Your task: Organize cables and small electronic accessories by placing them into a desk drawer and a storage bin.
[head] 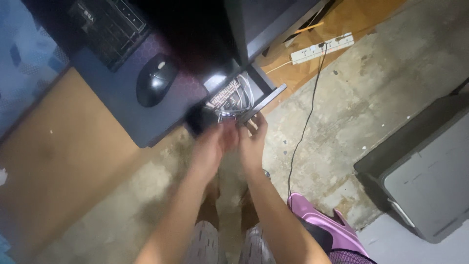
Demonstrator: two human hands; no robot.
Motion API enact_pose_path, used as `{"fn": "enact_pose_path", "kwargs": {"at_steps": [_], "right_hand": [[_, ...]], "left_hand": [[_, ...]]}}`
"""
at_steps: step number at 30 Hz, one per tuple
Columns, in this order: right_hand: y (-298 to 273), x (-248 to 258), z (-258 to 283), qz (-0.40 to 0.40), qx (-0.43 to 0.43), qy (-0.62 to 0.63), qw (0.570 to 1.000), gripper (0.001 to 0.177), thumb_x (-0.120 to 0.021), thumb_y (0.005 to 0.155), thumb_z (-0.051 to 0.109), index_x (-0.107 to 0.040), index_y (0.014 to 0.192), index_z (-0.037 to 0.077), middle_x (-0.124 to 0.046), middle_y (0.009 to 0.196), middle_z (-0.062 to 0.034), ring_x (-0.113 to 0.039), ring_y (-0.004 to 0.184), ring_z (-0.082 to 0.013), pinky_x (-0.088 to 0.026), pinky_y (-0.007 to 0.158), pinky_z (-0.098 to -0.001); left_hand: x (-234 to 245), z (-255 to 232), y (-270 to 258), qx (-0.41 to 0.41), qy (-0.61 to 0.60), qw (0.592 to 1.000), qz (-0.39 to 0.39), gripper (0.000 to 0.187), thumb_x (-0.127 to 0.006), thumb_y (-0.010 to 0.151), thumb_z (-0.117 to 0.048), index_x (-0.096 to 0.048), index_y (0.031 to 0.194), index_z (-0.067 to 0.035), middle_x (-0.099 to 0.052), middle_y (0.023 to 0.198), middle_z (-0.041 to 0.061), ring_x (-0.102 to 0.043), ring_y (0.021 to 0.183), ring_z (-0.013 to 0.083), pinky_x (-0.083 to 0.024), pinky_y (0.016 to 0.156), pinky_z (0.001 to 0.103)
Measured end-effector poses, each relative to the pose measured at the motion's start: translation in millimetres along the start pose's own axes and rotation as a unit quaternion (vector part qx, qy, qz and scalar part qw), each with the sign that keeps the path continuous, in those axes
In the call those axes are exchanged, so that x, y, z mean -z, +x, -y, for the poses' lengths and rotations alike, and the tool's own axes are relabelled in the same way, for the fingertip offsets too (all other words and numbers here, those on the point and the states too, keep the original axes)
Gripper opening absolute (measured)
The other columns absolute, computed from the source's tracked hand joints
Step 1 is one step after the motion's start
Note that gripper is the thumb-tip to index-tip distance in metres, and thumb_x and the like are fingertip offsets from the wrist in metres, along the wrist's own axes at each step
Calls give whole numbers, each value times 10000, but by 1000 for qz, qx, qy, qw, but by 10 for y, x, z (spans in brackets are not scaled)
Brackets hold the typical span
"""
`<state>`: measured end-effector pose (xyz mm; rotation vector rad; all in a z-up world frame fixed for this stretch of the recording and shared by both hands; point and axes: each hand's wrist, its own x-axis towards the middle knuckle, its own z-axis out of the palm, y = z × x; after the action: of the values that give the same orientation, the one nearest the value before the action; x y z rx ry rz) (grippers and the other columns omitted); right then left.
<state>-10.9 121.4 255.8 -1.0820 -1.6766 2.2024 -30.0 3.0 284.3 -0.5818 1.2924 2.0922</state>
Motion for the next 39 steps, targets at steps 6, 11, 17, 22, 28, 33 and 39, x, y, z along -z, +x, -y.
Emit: {"fn": "enact_pose_path", "kwargs": {"at_steps": [6,11,17,22,28,33,39], "right_hand": [[149,-73,-43,63,-19,99,993,534,-522,986,78,-336,1484,28,-496,1434,-160,-608,1235,-263,-594,979,-352],[359,-281,74,123,-8,70,990,555,-515,940,193,-447,1469,40,-544,1411,-121,-561,1248,-250,-524,970,-368],[748,-560,-79,140,-86,138,977,627,-498,942,447,-452,1485,137,-541,1393,-2,-523,1220,-173,-451,956,-331],[902,-721,-189,151,-114,164,968,592,-492,973,499,-526,1411,103,-552,1339,-27,-547,1103,-179,-461,850,-349],[482,-583,50,229,-142,190,944,735,-425,908,556,-256,1581,313,-476,1531,42,-548,1170,-196,-483,875,-335],[-135,-452,150,189,-50,-72,978,743,-536,949,377,-232,1606,211,-417,1596,-97,-507,1366,-273,-488,1015,-412],[-838,-434,23,295,106,-115,943,681,-614,1033,249,-274,1596,75,-404,1619,-176,-415,1488,-255,-377,1182,-375]], "left_hand": [[340,612,-123,96,-64,991,-64,387,-395,1048,-289,-574,1329,-94,-685,1263,56,-663,1074,214,-506,957,430],[372,269,45,-10,-162,982,-99,404,-402,1028,-189,-547,1375,-41,-639,1365,155,-656,1200,279,-498,1033,455],[844,467,577,-111,-227,968,-4,409,-418,1009,-161,-498,1399,-71,-573,1448,129,-560,1348,298,-472,1095,478],[832,304,681,-122,-169,977,-43,439,-457,1016,-199,-483,1435,-66,-551,1483,104,-574,1347,239,-497,1047,436],[1036,572,494,-100,-30,992,-75,486,-586,1028,-236,-555,1489,-89,-576,1520,78,-630,1228,197,-527,921,343],[955,141,-492,-117,-20,973,-198,852,-593,923,-158,-68,1579,-299,-537,1458,93,-647,1205,256,-559,971,449],[1365,168,-1307,-159,-76,938,-297,895,-539,944,-150,52,1612,-233,-382,1563,132,-611,1269,304,-557,951,447]]}}
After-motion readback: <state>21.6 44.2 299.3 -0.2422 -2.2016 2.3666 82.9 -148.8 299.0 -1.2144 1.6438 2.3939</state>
